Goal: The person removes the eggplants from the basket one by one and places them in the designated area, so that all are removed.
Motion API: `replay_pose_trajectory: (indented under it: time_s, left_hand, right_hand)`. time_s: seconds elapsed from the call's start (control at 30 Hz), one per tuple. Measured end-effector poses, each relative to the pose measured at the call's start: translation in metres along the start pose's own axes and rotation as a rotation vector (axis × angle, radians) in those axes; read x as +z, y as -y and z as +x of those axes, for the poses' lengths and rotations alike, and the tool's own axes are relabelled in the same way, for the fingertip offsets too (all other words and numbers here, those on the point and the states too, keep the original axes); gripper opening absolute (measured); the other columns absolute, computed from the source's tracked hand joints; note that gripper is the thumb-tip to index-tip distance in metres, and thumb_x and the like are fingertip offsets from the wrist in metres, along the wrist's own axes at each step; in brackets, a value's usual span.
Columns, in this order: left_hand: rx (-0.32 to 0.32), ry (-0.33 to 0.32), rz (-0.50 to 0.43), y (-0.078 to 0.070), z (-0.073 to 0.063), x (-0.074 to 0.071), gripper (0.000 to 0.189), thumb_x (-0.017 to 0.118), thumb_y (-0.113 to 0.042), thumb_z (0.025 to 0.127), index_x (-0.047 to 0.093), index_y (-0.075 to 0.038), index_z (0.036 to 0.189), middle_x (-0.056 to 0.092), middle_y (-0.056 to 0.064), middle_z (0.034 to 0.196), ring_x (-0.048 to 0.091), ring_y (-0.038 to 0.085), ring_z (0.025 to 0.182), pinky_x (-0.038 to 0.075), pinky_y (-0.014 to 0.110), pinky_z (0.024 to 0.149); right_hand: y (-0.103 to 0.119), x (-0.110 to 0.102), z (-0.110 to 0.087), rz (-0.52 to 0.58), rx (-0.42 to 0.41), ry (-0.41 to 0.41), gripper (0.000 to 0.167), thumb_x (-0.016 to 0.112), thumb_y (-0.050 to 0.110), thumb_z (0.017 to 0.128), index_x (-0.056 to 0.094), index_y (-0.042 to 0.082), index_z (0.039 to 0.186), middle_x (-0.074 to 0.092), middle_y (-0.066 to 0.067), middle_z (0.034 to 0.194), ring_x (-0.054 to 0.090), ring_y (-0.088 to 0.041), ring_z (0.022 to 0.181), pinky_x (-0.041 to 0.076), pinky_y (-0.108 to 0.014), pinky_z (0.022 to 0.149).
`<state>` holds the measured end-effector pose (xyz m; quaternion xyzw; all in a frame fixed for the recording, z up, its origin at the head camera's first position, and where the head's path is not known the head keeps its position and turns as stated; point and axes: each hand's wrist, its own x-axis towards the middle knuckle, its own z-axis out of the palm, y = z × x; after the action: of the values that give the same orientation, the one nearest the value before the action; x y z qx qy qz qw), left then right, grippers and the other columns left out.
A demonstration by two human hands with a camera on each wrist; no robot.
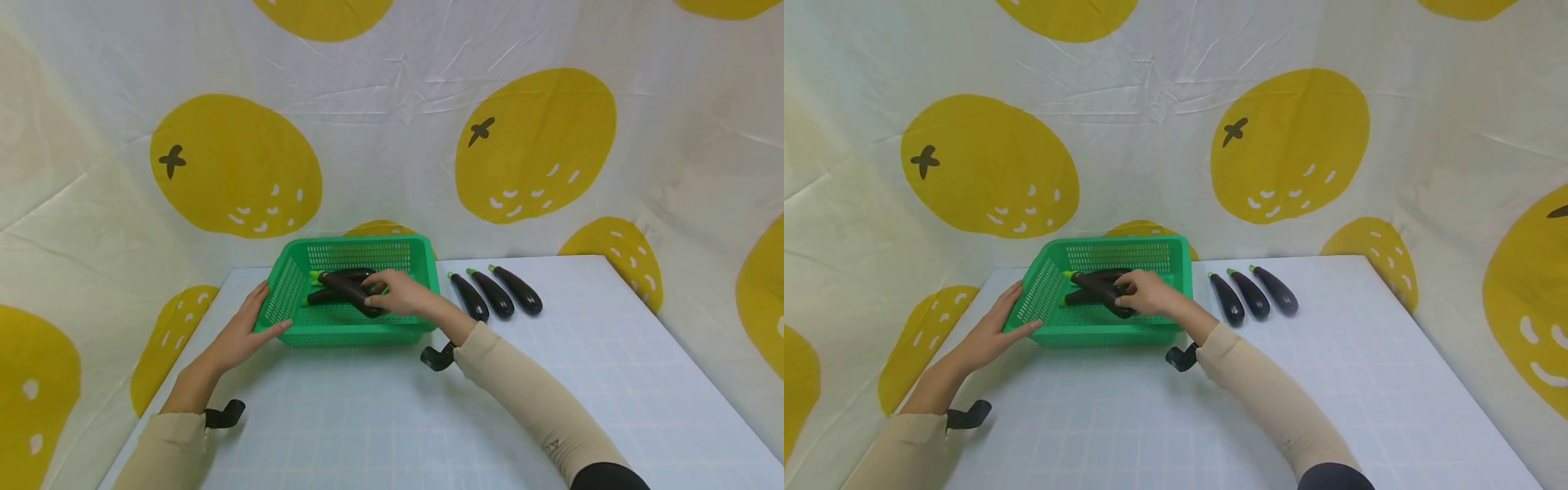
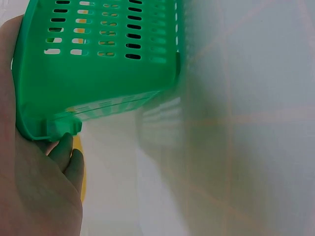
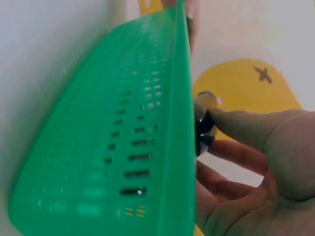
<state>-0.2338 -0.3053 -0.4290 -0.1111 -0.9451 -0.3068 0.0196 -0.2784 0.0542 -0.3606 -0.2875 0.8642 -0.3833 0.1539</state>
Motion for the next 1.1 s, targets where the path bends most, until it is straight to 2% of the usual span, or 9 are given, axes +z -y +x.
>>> replay_pose_trajectory:
  time_s: [0.13,0.3,0.5,0.7,0.9,1.1]
  left_hand:
    - [-0.004,0.002,0.001,-0.001,0.0,0.0,0.103,0.061,-0.059,0.097,0.002,-0.01,0.166,0.0,0.014,0.172,0.014,0.047,0.153,0.022,0.077,0.11]
    - [-0.001,-0.004,0.0,-0.004,0.0,-0.002,0.103,0.062,-0.059,0.096,0.004,-0.009,0.165,0.001,0.013,0.172,0.014,0.046,0.153,0.022,0.076,0.111]
    - [0.001,-0.003,-0.002,-0.004,-0.001,-0.001,0.103,0.062,-0.058,0.096,0.004,-0.01,0.166,0.0,0.013,0.172,0.014,0.047,0.153,0.022,0.077,0.111]
    - [-0.006,0.001,0.004,-0.002,-0.002,-0.001,0.103,0.061,-0.059,0.097,0.002,-0.01,0.166,-0.001,0.013,0.172,0.013,0.047,0.153,0.021,0.078,0.11]
    - [0.0,0.001,0.006,-0.001,0.001,0.0,0.103,0.062,-0.059,0.096,0.002,-0.011,0.166,0.0,0.012,0.172,0.014,0.047,0.153,0.021,0.078,0.11]
    - [-0.014,0.002,0.006,0.001,0.001,0.001,0.104,0.061,-0.06,0.096,0.002,-0.011,0.166,-0.001,0.012,0.172,0.013,0.046,0.153,0.021,0.077,0.111]
  right_hand:
    - [0.0,-0.01,-0.007,0.014,-0.004,-0.015,0.046,0.066,0.017,0.102,0.056,0.003,0.145,0.065,-0.022,0.128,0.074,-0.022,0.084,0.061,-0.037,0.08]
    - [-0.001,-0.02,-0.016,0.019,-0.027,-0.061,0.046,0.065,0.015,0.102,0.055,0.003,0.145,0.067,-0.021,0.121,0.075,-0.025,0.084,0.061,-0.031,0.075]
    - [-0.008,-0.029,-0.025,0.024,-0.032,-0.126,0.047,0.065,0.018,0.102,0.055,0.005,0.146,0.068,-0.018,0.121,0.072,-0.019,0.083,0.06,-0.033,0.077]
    - [-0.018,-0.041,-0.035,0.028,-0.039,-0.186,0.047,0.065,0.019,0.102,0.056,0.004,0.146,0.067,-0.02,0.125,0.072,-0.022,0.09,0.06,-0.036,0.078]
    - [-0.028,-0.058,-0.051,0.021,-0.023,-0.228,0.048,0.063,0.018,0.103,0.053,0.003,0.147,0.063,-0.024,0.129,0.072,-0.027,0.099,0.06,-0.044,0.084]
    - [-0.043,-0.078,-0.066,-0.02,-0.018,-0.277,0.048,0.064,0.016,0.102,0.053,-0.001,0.146,0.065,-0.026,0.126,0.07,-0.033,0.103,0.06,-0.045,0.083]
